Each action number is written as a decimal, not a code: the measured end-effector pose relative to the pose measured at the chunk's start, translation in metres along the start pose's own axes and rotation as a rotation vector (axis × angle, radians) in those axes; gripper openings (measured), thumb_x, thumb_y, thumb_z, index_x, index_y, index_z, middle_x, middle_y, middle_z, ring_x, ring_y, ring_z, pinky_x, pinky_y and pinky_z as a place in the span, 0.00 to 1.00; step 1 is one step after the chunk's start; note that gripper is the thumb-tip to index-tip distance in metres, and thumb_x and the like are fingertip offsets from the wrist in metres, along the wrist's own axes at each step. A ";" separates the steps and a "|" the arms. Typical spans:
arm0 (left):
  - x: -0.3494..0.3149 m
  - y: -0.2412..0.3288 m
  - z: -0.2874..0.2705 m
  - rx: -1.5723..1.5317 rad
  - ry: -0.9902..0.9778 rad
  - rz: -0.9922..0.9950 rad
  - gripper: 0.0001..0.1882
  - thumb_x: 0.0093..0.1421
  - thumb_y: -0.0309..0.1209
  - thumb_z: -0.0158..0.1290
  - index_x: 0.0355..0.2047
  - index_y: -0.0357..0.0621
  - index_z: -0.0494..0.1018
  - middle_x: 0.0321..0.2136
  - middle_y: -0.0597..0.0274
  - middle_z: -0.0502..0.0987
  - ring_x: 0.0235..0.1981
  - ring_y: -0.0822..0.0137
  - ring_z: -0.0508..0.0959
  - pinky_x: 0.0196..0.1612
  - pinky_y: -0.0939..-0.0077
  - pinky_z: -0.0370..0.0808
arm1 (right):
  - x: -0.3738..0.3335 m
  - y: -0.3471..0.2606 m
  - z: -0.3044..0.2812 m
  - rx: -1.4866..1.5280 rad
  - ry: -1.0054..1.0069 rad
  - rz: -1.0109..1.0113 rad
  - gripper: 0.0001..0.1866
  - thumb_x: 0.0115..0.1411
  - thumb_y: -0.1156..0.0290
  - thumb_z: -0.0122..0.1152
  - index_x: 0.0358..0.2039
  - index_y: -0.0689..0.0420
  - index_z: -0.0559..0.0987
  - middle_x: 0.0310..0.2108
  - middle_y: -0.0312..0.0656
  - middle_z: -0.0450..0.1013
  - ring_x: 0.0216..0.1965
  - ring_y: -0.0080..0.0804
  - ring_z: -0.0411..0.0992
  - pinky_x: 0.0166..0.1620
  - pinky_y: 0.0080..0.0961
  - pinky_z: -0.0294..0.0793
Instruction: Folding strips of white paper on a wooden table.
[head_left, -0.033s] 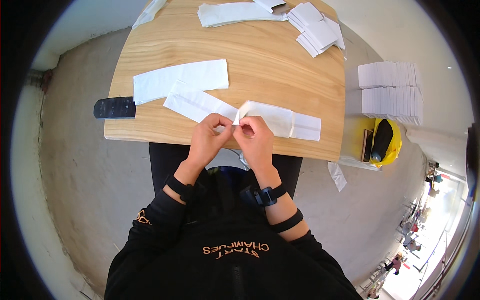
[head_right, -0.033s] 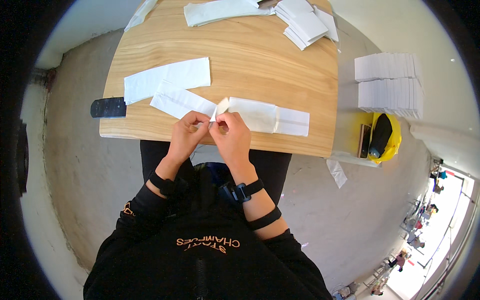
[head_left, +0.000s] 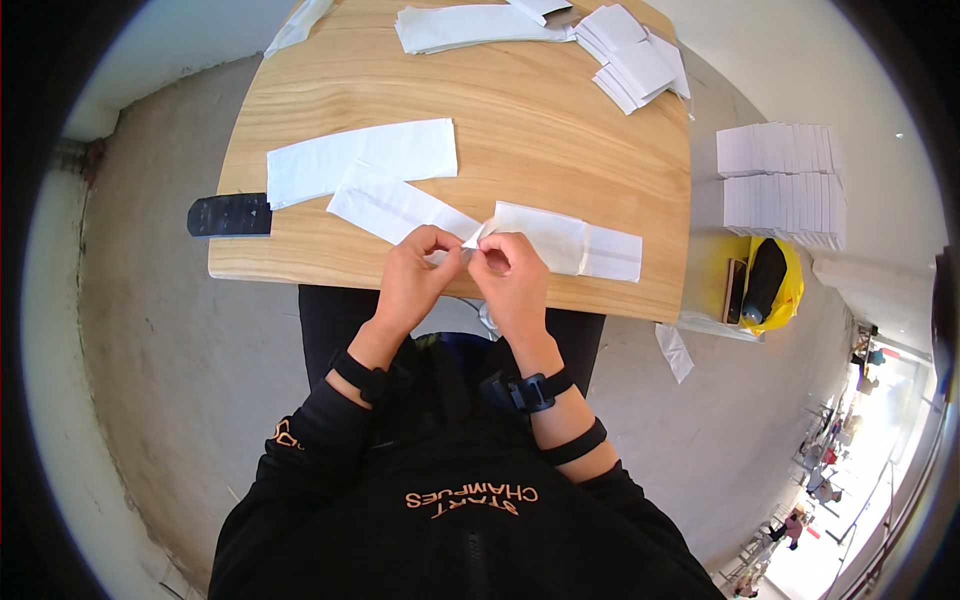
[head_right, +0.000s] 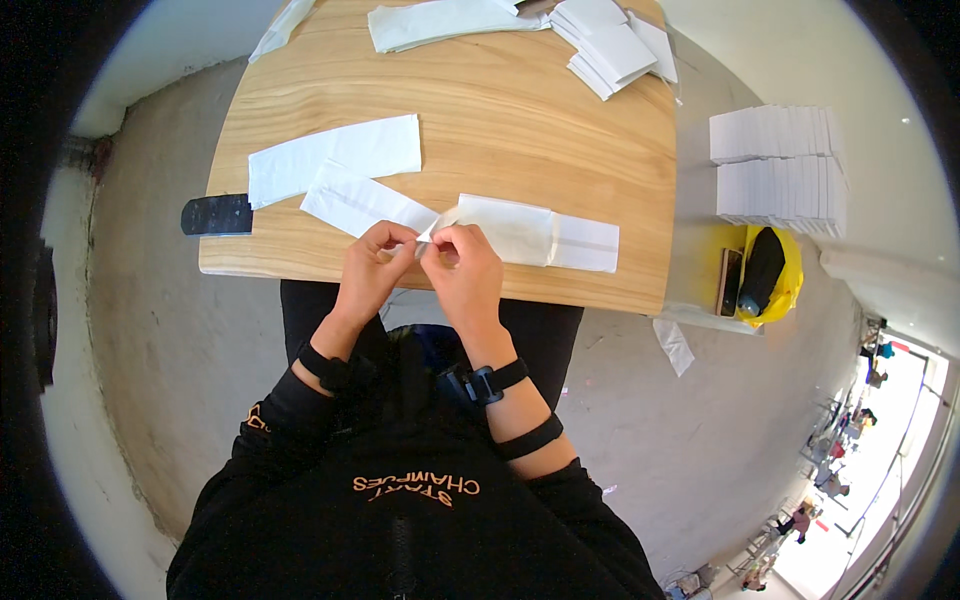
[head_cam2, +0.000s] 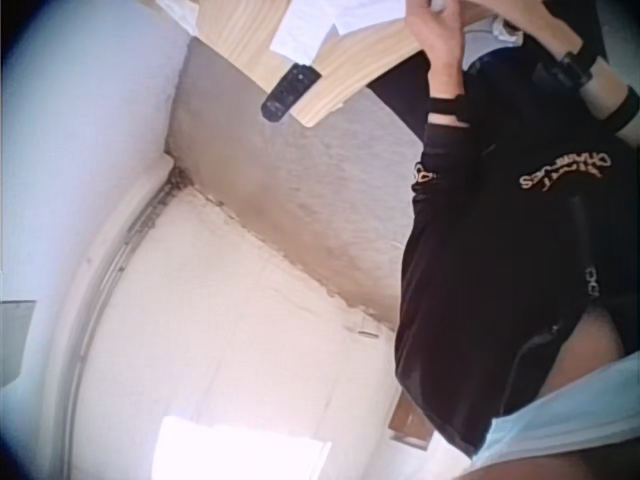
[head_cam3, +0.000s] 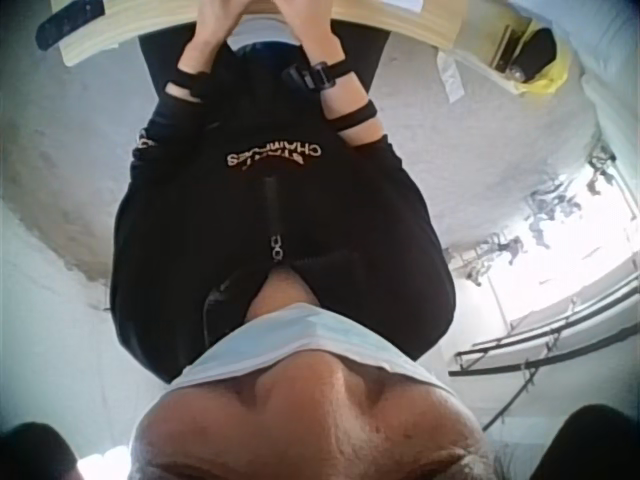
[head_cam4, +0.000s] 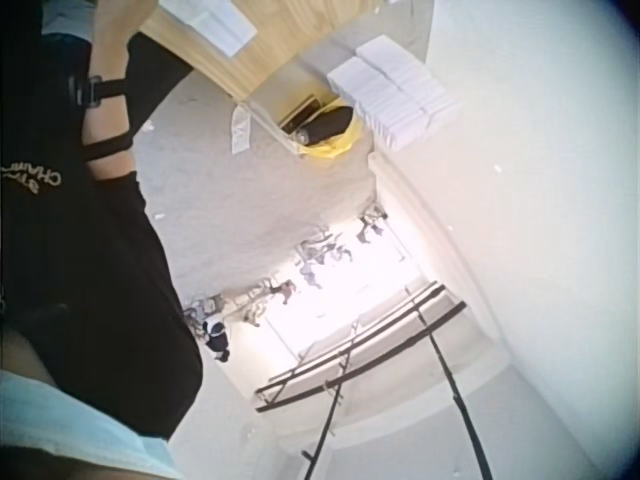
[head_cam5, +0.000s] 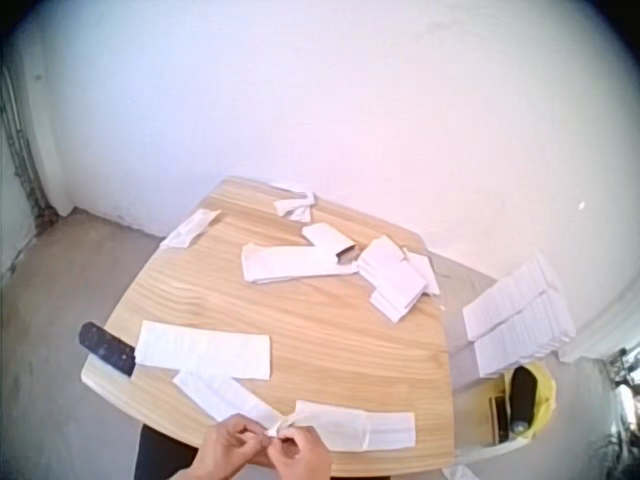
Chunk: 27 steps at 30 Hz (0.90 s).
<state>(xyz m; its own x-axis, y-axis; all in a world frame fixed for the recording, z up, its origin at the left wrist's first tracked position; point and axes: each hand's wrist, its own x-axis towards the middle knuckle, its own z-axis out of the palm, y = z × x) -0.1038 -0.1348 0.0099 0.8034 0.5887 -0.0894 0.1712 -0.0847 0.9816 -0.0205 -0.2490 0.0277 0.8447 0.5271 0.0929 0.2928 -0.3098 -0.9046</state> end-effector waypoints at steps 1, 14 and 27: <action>0.001 -0.001 -0.001 -0.007 0.022 0.001 0.06 0.57 0.27 0.56 0.32 0.36 0.76 0.29 0.60 0.79 0.34 0.69 0.77 0.40 0.76 0.73 | 0.000 0.001 0.000 0.033 0.016 -0.010 0.05 0.50 0.79 0.63 0.28 0.60 0.75 0.29 0.42 0.73 0.29 0.34 0.77 0.34 0.25 0.76; 0.004 -0.009 -0.004 -0.337 0.064 -0.178 0.04 0.60 0.26 0.53 0.31 0.37 0.73 0.26 0.69 0.75 0.30 0.82 0.71 0.34 0.86 0.68 | -0.003 0.019 -0.011 0.277 -0.016 0.251 0.06 0.55 0.79 0.62 0.35 0.61 0.75 0.33 0.36 0.75 0.36 0.20 0.75 0.44 0.20 0.74; -0.001 0.008 0.001 0.037 0.011 -0.015 0.05 0.58 0.26 0.55 0.32 0.36 0.76 0.30 0.62 0.79 0.35 0.73 0.75 0.45 0.76 0.71 | 0.002 0.009 -0.006 0.010 0.047 0.147 0.06 0.54 0.74 0.62 0.33 0.60 0.76 0.30 0.42 0.72 0.30 0.31 0.75 0.35 0.26 0.74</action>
<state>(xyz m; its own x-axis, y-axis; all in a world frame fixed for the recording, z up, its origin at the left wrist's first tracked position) -0.1028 -0.1368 0.0174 0.7943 0.5988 -0.1024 0.2046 -0.1049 0.9732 -0.0136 -0.2555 0.0223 0.8983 0.4388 -0.0215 0.1601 -0.3726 -0.9141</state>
